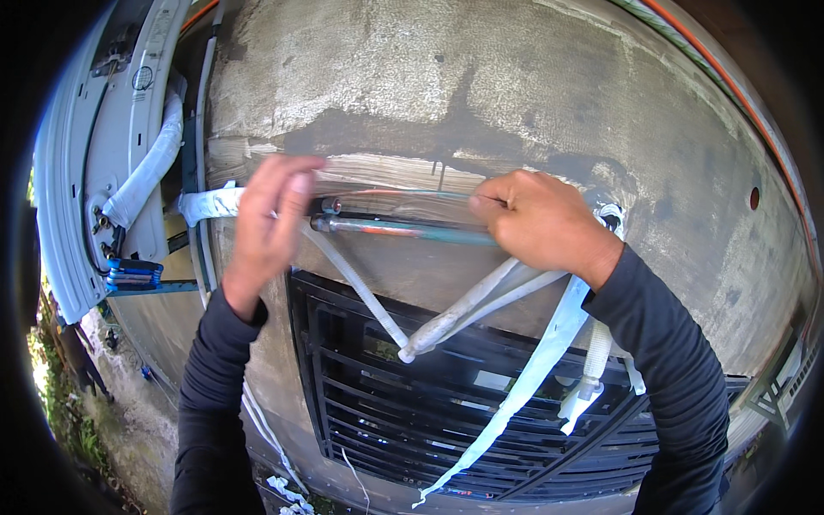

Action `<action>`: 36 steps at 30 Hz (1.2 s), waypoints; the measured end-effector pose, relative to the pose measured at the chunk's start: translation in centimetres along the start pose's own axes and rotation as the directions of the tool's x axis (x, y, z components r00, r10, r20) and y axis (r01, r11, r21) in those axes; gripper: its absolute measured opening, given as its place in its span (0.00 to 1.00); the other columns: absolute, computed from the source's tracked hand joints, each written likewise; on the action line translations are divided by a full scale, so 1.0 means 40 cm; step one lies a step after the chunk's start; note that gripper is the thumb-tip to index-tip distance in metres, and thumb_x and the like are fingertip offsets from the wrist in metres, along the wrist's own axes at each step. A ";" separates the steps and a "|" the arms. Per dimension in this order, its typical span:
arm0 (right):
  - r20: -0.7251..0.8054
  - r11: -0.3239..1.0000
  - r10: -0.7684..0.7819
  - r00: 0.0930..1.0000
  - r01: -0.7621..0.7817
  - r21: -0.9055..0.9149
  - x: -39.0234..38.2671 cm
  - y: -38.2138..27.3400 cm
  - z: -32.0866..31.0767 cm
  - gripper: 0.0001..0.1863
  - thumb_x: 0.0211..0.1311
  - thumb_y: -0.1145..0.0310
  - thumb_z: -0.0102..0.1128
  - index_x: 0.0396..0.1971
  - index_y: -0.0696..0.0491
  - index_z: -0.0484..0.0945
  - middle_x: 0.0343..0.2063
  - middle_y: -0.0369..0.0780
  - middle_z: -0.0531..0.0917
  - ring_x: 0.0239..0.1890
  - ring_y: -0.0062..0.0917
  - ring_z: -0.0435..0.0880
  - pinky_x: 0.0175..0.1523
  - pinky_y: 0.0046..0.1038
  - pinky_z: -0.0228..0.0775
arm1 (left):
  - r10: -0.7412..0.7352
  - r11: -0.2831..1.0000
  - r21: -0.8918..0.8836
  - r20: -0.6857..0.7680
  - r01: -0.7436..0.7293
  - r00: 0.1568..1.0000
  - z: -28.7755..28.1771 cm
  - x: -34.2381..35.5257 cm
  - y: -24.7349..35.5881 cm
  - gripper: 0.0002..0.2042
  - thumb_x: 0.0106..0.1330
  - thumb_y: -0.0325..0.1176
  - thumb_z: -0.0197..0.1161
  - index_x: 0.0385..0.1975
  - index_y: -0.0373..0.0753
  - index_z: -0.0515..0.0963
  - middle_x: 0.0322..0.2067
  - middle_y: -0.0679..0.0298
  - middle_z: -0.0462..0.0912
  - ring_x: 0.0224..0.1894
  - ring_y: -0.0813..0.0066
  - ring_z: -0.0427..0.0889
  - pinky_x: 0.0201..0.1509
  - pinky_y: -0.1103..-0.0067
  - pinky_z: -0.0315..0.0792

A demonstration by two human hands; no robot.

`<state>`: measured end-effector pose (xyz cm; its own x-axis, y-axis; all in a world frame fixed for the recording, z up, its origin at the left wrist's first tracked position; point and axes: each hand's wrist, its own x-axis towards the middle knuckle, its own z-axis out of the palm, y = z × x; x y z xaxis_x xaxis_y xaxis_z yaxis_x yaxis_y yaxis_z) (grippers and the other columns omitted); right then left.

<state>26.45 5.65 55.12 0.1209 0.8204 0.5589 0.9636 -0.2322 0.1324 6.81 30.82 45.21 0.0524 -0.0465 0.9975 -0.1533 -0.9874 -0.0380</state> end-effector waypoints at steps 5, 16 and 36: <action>-0.105 0.977 -0.212 0.971 0.208 -0.052 0.005 -0.045 0.053 0.20 0.82 0.58 0.50 0.38 0.54 0.88 0.28 0.52 0.88 0.32 0.51 0.88 0.40 0.50 0.78 | -0.094 0.990 0.111 0.019 0.092 0.995 -0.066 -0.055 -0.160 0.16 0.85 0.35 0.50 0.54 0.33 0.84 0.50 0.53 0.84 0.56 0.60 0.82 0.65 0.70 0.72; -0.032 0.983 -0.144 0.989 0.140 -0.116 0.045 -0.078 0.060 0.21 0.82 0.57 0.51 0.45 0.54 0.90 0.31 0.53 0.89 0.35 0.50 0.90 0.45 0.49 0.81 | -0.023 0.983 0.184 0.238 -0.022 0.971 -0.069 -0.028 -0.261 0.17 0.86 0.36 0.49 0.48 0.32 0.85 0.43 0.52 0.86 0.49 0.55 0.84 0.59 0.65 0.75; 0.167 0.899 -0.321 0.932 0.244 0.362 0.266 -0.207 0.138 0.21 0.85 0.57 0.57 0.50 0.61 0.87 0.32 0.44 0.89 0.35 0.23 0.83 0.46 0.34 0.77 | -0.143 0.990 0.067 0.499 0.127 0.855 -0.135 -0.059 -0.294 0.13 0.80 0.39 0.64 0.54 0.38 0.83 0.48 0.53 0.90 0.50 0.52 0.89 0.56 0.63 0.79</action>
<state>21.05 19.18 55.45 -0.1565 0.9265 0.3424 0.9826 0.1811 -0.0410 3.15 43.36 43.60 0.5592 0.0266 0.8286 -0.0794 -0.9932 0.0855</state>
